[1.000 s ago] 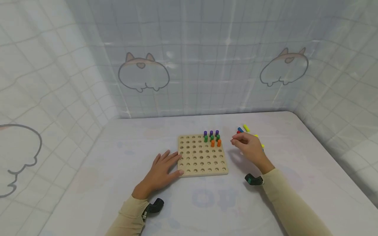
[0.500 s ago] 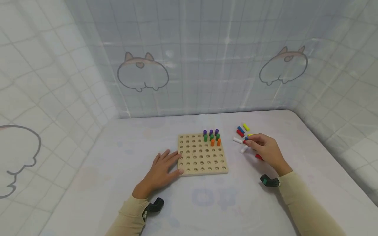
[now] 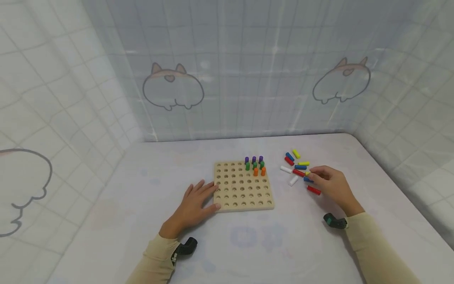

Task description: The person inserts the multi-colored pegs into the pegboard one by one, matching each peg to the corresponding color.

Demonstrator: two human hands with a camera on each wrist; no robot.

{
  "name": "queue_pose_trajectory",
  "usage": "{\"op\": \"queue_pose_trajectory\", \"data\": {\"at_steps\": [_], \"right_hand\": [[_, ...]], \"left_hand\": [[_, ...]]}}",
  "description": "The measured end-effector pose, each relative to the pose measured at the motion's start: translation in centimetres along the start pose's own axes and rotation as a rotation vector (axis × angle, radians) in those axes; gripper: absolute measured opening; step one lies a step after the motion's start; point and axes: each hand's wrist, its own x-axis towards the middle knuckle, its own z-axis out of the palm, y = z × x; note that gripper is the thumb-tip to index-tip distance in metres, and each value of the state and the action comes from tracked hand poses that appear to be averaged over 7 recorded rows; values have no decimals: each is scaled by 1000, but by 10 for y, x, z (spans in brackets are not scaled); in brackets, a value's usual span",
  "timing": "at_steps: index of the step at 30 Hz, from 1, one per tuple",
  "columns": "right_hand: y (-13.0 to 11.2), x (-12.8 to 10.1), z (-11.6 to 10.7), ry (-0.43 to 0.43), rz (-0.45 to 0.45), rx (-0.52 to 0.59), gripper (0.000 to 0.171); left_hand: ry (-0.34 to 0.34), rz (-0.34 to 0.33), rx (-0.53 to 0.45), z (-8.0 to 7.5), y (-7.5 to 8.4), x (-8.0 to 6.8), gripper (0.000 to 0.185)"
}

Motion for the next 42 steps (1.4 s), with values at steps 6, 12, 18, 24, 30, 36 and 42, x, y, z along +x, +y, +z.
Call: {"op": "queue_pose_trajectory", "data": {"at_steps": [6, 12, 18, 24, 30, 36, 42], "right_hand": [[9, -4, -7, -30, 22, -56, 42], [9, -5, -9, -107, 68, -113, 42], [4, -4, -9, -199, 99, -146, 40], [4, -3, -8, -256, 121, -138, 40], [5, -5, -7, -270, 113, -164, 40], [4, -4, -6, -276, 94, -192, 39], [4, -6, -1, -266, 103, -221, 33]], "left_hand": [[-6, -6, -14, -2, 4, -1, 70], [2, 6, -5, -4, 4, -1, 69], [-1, 3, -14, -4, 3, -2, 70], [7, 5, -3, -3, 2, -2, 70], [2, 4, -5, -3, 2, -1, 70], [-1, 0, -5, -2, 1, 0, 69], [3, 9, 2, -2, 0, 0, 70]]}}
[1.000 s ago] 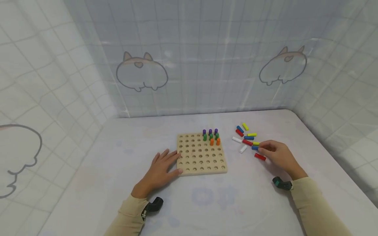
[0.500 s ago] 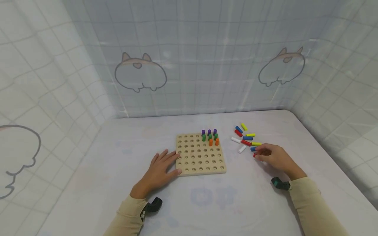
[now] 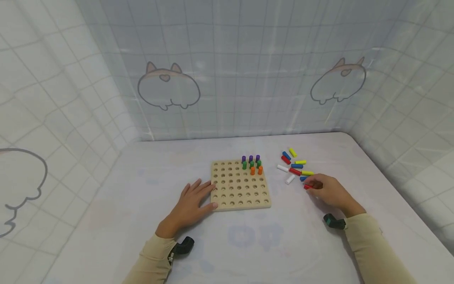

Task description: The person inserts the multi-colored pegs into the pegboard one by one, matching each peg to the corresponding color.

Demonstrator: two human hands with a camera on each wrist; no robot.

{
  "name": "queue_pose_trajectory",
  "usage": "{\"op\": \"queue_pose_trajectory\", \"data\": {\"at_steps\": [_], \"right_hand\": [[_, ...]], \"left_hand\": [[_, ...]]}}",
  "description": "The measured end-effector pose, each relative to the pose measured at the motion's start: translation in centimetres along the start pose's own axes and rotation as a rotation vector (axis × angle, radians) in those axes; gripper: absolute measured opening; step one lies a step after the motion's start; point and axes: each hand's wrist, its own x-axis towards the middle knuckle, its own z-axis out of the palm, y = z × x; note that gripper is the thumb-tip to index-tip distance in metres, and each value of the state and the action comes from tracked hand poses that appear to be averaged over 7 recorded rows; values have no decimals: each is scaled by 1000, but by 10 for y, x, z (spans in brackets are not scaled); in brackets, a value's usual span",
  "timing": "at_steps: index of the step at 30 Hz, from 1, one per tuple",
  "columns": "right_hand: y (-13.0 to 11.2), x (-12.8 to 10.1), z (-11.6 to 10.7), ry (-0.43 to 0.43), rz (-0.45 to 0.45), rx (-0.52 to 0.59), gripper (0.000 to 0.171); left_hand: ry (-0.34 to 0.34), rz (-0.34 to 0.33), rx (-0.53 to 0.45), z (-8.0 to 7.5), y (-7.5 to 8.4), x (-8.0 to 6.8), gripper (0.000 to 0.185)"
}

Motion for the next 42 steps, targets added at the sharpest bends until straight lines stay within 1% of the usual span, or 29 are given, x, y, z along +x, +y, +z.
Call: {"op": "queue_pose_trajectory", "data": {"at_steps": [2, 7, 12, 16, 20, 25, 28, 32, 35, 42], "right_hand": [[0, 0, 2, 7, 15, -6, 33], [-2, 0, 4, 26, 34, -24, 42], [-4, 1, 2, 36, 46, 3, 45], [-2, 1, 2, 66, 29, 28, 44], [0, 1, 6, 109, -9, 78, 43], [-3, 4, 12, 132, -52, 163, 40], [-7, 5, 15, 149, -63, 194, 36], [-9, 6, 17, 164, -71, 240, 36], [-11, 6, 17, 163, -79, 276, 36], [-15, 7, 20, 142, -63, 378, 37]], "left_hand": [[1, 3, 3, 0, 0, 0, 70], [-6, 8, -6, 0, 0, 1, 70], [-9, -5, -5, 0, -1, 1, 70], [-7, -10, -7, 1, -1, 0, 70], [2, -8, 0, 1, -1, 0, 71], [0, -8, 2, 1, -1, 0, 70], [1, -6, 6, 1, -1, 1, 70], [4, -8, 4, 1, -1, 1, 70], [0, -12, 1, 1, -2, 1, 70], [2, -5, -13, 0, -1, 1, 70]]}}
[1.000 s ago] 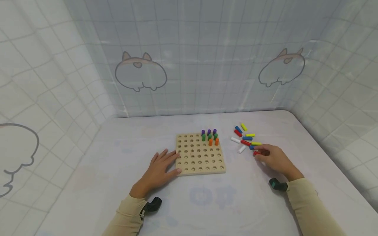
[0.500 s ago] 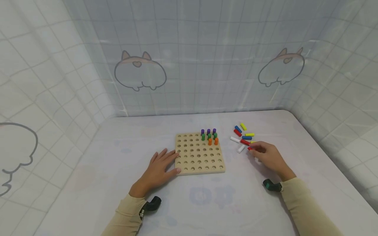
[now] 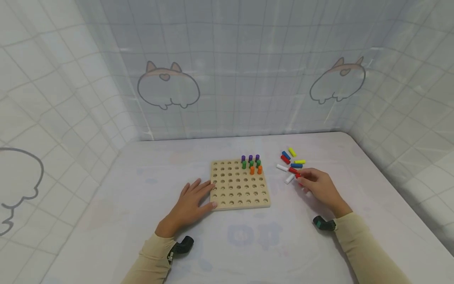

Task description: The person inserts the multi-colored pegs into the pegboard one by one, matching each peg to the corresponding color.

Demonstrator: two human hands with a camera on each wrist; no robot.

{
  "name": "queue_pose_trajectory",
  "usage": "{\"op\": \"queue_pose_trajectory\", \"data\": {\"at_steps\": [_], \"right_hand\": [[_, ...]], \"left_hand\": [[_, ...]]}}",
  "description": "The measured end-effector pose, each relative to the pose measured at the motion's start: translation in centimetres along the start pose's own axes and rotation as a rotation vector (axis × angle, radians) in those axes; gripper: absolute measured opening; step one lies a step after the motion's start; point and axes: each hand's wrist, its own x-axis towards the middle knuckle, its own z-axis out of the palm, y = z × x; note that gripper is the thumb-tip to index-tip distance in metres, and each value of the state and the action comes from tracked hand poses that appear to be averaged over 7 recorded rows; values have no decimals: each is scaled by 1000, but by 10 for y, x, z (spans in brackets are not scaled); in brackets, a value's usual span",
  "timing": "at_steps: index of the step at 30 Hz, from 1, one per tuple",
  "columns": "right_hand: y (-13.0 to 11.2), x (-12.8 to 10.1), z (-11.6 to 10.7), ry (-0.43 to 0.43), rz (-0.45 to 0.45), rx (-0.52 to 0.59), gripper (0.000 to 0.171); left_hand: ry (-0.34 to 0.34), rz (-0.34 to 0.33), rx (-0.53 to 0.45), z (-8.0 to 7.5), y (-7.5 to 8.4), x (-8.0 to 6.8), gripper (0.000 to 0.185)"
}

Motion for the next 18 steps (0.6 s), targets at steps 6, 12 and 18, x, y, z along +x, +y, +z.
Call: {"op": "queue_pose_trajectory", "data": {"at_steps": [6, 12, 18], "right_hand": [[-3, 3, 5, -2, 34, 54, 39], [-9, 8, 15, -35, 29, 76, 46], [-20, 19, 27, -46, 39, 107, 48]], "left_hand": [[0, 6, -4, 4, -3, 1, 70], [-10, 10, -7, 6, -5, 2, 70], [-9, 5, -10, 3, -3, 1, 69]]}}
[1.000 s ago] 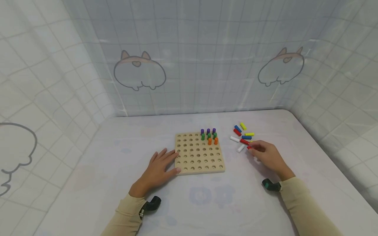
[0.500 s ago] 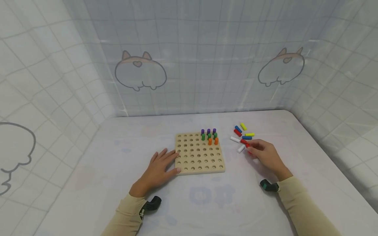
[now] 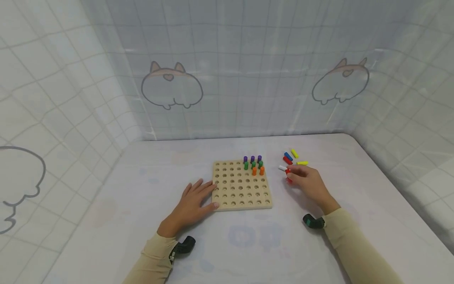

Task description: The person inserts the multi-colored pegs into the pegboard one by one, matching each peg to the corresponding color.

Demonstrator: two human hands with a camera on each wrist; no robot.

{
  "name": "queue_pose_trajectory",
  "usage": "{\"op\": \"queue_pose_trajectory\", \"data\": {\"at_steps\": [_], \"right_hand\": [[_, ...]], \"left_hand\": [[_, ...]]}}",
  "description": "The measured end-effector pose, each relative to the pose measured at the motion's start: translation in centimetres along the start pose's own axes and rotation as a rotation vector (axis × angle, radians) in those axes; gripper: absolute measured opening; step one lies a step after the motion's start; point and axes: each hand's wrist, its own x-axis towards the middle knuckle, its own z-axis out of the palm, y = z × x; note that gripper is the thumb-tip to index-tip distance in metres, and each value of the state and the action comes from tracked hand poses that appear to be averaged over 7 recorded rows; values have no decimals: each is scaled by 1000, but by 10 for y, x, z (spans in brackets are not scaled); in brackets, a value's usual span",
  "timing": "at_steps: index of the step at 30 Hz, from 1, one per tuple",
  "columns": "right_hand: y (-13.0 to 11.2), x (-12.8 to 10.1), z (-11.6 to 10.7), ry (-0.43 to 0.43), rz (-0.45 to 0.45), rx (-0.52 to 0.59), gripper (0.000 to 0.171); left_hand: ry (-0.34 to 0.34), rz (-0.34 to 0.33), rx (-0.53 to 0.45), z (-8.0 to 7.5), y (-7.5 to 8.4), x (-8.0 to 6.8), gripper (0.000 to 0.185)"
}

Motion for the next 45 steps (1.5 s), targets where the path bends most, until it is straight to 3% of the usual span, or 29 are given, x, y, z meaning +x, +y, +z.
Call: {"op": "queue_pose_trajectory", "data": {"at_steps": [5, 22, 34, 41, 45], "right_hand": [[-2, 8, 7, 12, -27, 73, 44], [-17, 21, 31, -35, 72, 281, 38], [-20, 28, 43, -33, 71, 239, 42], [-20, 28, 48, -47, 12, 282, 42], [-18, 27, 51, -38, 37, 261, 39]], "left_hand": [[-1, -5, -6, 0, 0, 0, 69], [-10, 5, 7, 1, -1, 2, 70], [-3, 3, 12, 1, -2, 1, 70], [9, 2, 26, 1, -3, 1, 69], [0, -3, 16, 1, -2, 1, 69]]}}
